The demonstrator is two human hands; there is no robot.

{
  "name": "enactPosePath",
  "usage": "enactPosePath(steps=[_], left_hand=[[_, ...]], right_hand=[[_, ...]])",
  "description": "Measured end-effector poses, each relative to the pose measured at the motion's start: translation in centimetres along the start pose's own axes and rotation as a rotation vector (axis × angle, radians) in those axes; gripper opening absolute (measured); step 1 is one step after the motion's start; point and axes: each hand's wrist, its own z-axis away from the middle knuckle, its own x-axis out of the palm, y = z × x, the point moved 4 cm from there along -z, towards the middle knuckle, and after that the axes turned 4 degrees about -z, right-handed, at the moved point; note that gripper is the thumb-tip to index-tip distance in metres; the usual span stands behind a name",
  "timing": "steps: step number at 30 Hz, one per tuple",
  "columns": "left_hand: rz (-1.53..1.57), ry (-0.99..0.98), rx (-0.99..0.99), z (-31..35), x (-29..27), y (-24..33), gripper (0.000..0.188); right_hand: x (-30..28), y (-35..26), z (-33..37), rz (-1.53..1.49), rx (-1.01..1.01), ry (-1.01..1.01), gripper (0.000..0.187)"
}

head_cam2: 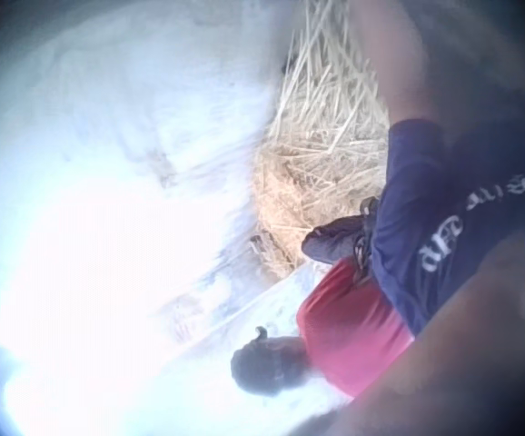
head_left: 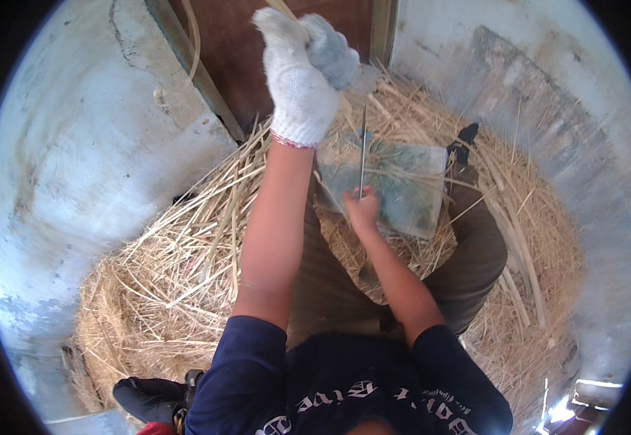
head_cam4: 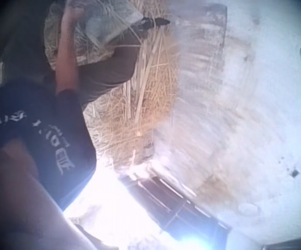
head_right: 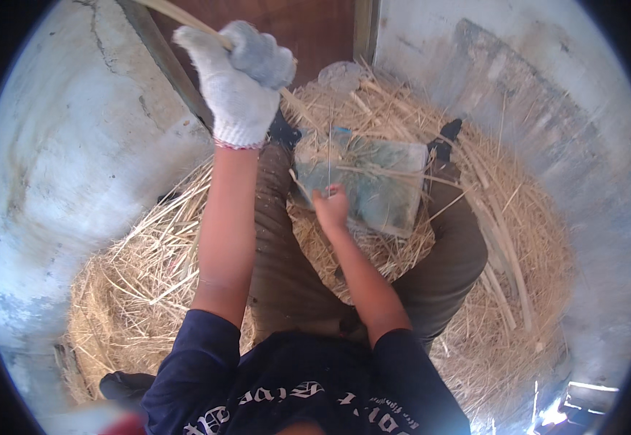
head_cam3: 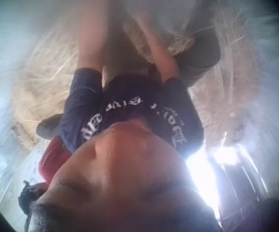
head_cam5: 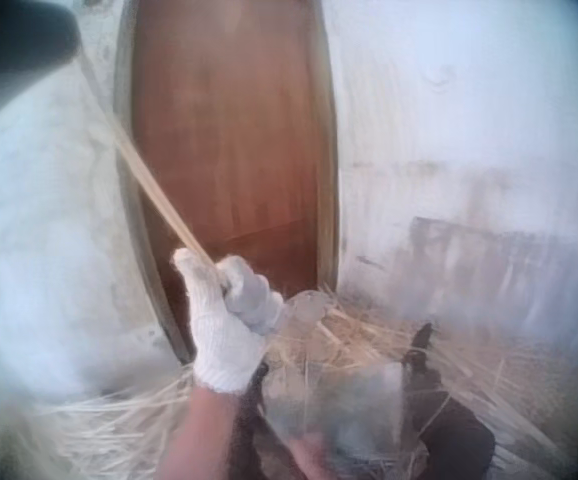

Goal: The person sits on a pile of straw and uses a knife to shave the outer layer off individual straw stalks. They hold the stalks with their left hand and scrape them against a flat surface on their lap, repeating the process for multiple stalks.

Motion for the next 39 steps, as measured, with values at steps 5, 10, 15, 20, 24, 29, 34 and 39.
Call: enactPosePath(steps=[5,10,15,20,24,29,34,39], left_hand=[[0.134,0.063,0.047,-0.4,0.0,-0.3,0.07],[0.111,0.036,0.068,-1.2,-0.1,-0.7,0.069],[0.11,0.069,0.064,-1.2,0.3,-0.6,0.069],[0.087,0.064,0.064,-0.9,0.2,0.1,0.069],[0.107,0.034,0.024,-1.3,0.6,-0.6,0.07],[0.18,0.009,-0.005,-1.6,0.3,-0.8,0.071],[0.096,0.048,-0.004,-1.2,-1.6,0.5,0.071],[0.139,0.041,0.005,-0.8,-2.7,0.8,0.071]], right_hand=[[-1.8,5.2,-0.6,-0.062,-0.117,-0.002,0.026],[-4.6,9.4,2.8,0.15,0.16,-0.029,0.032],[-5.8,9.0,3.9,0.196,0.133,0.153,0.031],[-6.8,11.0,3.4,0.364,-0.007,0.155,0.025],[-8.0,11.6,3.5,0.703,0.22,-0.113,0.025],[-8.1,9.9,4.4,0.761,0.227,-0.002,0.025],[-7.9,9.7,4.7,0.639,0.335,-0.054,0.028],[-7.9,12.5,4.7,0.819,0.369,-0.313,0.032]])
